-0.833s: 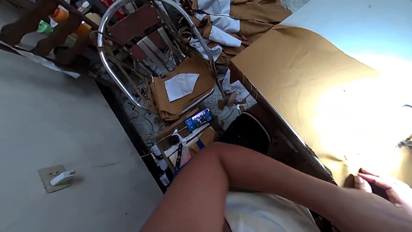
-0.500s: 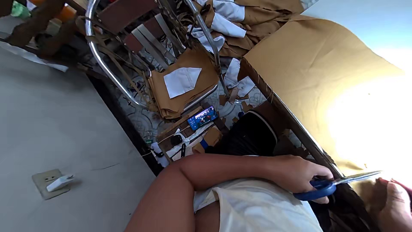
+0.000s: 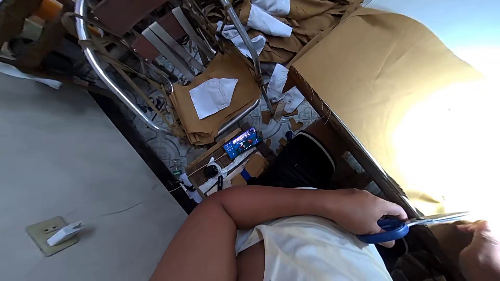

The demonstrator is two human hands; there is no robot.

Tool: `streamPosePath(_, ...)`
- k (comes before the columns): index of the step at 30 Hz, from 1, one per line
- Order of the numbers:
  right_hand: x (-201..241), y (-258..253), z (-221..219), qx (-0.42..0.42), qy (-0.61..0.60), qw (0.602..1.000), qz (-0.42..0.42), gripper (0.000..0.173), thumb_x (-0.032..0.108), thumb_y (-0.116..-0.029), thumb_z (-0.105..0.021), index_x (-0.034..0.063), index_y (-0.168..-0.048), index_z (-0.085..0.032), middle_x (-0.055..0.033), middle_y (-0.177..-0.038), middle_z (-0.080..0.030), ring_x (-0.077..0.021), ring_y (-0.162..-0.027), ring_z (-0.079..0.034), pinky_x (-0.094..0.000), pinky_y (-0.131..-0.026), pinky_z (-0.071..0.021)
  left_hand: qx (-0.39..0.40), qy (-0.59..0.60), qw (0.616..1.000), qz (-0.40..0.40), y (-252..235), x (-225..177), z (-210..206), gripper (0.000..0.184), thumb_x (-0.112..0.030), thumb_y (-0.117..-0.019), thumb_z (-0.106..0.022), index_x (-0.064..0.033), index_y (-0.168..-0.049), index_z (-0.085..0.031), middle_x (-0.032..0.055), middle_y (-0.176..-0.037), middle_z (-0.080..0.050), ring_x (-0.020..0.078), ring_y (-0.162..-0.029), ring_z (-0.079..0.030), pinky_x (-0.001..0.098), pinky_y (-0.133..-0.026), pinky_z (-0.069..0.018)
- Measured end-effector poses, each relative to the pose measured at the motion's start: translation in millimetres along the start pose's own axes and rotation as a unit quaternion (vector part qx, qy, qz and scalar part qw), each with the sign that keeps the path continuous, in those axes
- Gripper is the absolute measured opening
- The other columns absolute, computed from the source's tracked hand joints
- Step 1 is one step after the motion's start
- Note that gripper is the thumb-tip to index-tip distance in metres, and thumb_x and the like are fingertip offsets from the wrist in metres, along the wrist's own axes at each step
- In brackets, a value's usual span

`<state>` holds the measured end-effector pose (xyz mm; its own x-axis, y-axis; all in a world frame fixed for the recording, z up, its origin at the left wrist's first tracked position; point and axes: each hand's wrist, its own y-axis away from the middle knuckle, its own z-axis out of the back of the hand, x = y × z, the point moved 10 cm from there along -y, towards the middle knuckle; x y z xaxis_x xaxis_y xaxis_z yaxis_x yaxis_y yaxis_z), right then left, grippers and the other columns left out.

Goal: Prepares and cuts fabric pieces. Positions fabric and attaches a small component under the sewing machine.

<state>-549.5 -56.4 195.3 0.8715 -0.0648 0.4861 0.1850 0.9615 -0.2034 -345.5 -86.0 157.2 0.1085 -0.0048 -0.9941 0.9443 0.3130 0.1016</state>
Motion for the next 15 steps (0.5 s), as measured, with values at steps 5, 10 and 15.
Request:
streamPosePath(5, -10.4, 5.3, 6.3, 0.014, -0.020, 0.999, -0.025, 0.039, 0.023, -0.1035, -0.058, -0.0123, -0.087, -0.062, -0.0218, -0.089, -0.066, -0.0141, -0.084, -0.065, -0.0271, -0.078, -0.0542, 0.024, -0.010, 1.000, 0.015, -4.9, 1.6, -0.6, 0.038, -0.017, -0.0969, -0.071, -0.0053, -0.132, -0.062, 0.0121, -0.101, -0.070, 0.0207, -0.086, -0.066, 0.0400, -0.077, -0.0543)
streamPosePath(10, -17.9, 16.8, 6.2, 0.006, -0.091, 0.994, -0.054, 0.027, 0.017, -0.1002, -0.062, -0.0099, -0.100, -0.065, -0.0139, -0.098, -0.068, -0.0055, -0.088, -0.065, -0.0213, -0.081, -0.0554, 0.078, -0.011, 0.996, 0.046, -19.9, 8.5, -7.1, 0.039, -0.017, -0.0985, -0.069, -0.0027, -0.133, -0.060, 0.0128, -0.100, -0.067, 0.0183, -0.083, -0.063, 0.0360, -0.075, -0.0528)
streamPosePath(15, -21.8, 28.6, 6.1, -0.090, -0.138, 0.985, -0.044, 0.018, 0.011, -0.0951, -0.065, -0.0066, -0.099, -0.067, -0.0092, -0.100, -0.069, -0.0055, -0.092, -0.066, -0.0218, -0.083, -0.0561, 0.119, 0.135, 0.980, 0.082, -27.6, 9.4, -11.1, 0.040, -0.007, -0.1008, -0.060, 0.0015, -0.139, -0.054, 0.0100, -0.090, -0.065, 0.0085, -0.065, -0.061, 0.0241, -0.060, -0.0551)
